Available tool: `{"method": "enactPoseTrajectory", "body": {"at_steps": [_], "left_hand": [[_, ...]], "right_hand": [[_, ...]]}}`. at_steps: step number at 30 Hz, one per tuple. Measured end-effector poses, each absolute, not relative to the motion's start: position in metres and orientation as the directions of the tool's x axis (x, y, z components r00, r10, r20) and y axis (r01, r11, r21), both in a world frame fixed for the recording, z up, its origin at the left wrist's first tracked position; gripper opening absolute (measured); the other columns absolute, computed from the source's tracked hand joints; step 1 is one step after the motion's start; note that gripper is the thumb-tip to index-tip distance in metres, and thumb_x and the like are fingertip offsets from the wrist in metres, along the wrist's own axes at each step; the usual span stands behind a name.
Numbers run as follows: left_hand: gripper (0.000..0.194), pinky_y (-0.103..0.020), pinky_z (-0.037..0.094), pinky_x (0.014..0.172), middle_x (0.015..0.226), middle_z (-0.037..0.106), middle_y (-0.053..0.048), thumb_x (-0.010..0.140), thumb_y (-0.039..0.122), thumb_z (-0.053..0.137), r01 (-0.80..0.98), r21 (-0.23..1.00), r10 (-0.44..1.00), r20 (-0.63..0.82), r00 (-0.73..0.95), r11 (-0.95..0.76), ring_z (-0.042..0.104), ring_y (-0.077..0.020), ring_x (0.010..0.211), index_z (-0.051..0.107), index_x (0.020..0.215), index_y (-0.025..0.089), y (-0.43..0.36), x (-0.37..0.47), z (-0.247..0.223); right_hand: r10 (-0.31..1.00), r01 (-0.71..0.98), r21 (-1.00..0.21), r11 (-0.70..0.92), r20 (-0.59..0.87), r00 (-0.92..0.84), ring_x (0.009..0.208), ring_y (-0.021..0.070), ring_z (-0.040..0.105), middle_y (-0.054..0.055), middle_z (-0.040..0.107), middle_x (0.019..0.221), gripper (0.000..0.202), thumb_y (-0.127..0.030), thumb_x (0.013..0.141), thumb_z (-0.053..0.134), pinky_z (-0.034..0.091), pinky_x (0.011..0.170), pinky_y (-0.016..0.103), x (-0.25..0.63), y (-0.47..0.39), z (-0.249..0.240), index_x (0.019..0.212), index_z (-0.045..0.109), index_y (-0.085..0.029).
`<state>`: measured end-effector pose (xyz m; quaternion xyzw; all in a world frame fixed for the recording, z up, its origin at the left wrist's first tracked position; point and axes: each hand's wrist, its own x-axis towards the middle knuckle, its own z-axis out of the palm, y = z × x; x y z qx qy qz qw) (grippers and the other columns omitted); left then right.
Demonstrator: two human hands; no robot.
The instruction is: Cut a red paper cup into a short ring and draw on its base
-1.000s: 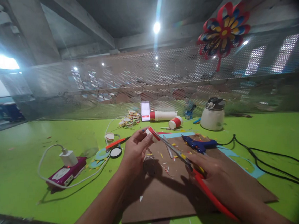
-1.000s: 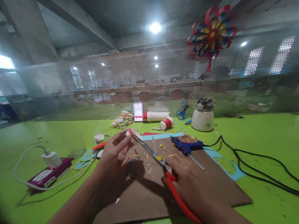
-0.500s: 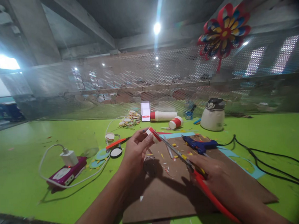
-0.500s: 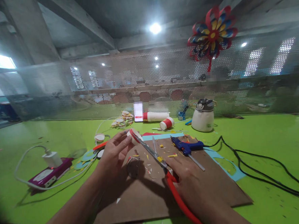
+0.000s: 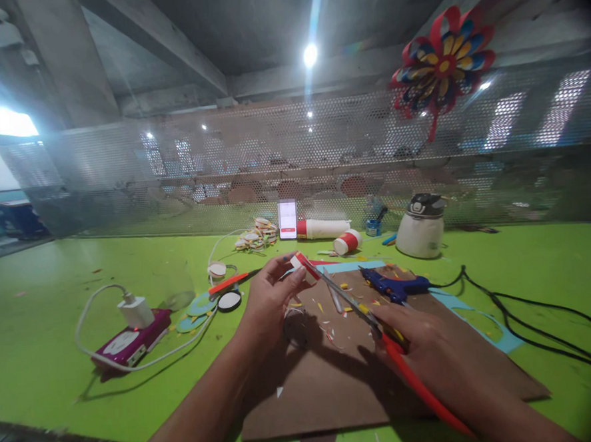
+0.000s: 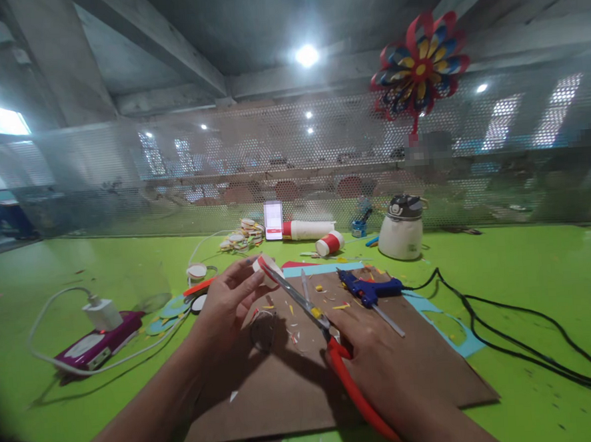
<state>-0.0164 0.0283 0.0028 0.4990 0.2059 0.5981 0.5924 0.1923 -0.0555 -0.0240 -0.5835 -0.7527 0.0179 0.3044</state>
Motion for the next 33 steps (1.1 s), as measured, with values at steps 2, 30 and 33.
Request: {"method": "enactPoseTrajectory", "body": {"at_steps": [2, 30, 33], "left_hand": [[0.026, -0.041, 0.053, 0.090, 0.101, 0.070, -0.011, 0.074, 0.026, 0.078, -0.497, 0.843, 0.915, 0.347, 0.205, -0.208, 0.066, -0.0228, 0.090, 0.069, 0.097, 0.017, 0.0270, -0.0156, 0.0026], [0.034, -0.042, 0.052, 0.089, 0.098, 0.071, -0.006, 0.068, 0.024, 0.083, -0.540, 0.822, 0.944, 0.300, 0.137, -0.182, 0.069, -0.0205, 0.083, 0.066, 0.096, 0.016, 0.0246, -0.0117, 0.0010], [0.034, -0.041, 0.052, 0.088, 0.100, 0.070, -0.007, 0.070, 0.024, 0.082, -0.534, 0.825, 0.940, 0.305, 0.151, -0.182, 0.069, -0.0206, 0.085, 0.065, 0.099, 0.016, 0.0259, -0.0127, 0.0003]], "right_hand": [[0.897, 0.871, -0.384, 0.307, 0.424, -0.130, 0.107, 0.0297, 0.064, 0.009, 0.070, 0.117, 0.041, -0.021, 0.080, 0.050, 0.051, 0.089, 0.045, 0.1925, -0.0557, -0.0236, 0.117, 0.067, -0.024], [0.916, 0.855, -0.428, 0.293, 0.383, -0.122, 0.095, 0.0283, 0.066, 0.007, 0.073, 0.105, 0.027, -0.023, 0.082, 0.047, 0.049, 0.083, 0.044, 0.1916, -0.0580, -0.0246, 0.098, 0.069, -0.024], [0.927, 0.856, -0.435, 0.279, 0.354, -0.122, 0.092, 0.0270, 0.065, 0.006, 0.073, 0.104, 0.027, -0.022, 0.084, 0.045, 0.049, 0.081, 0.042, 0.1887, -0.0604, -0.0223, 0.098, 0.068, -0.024]]}}
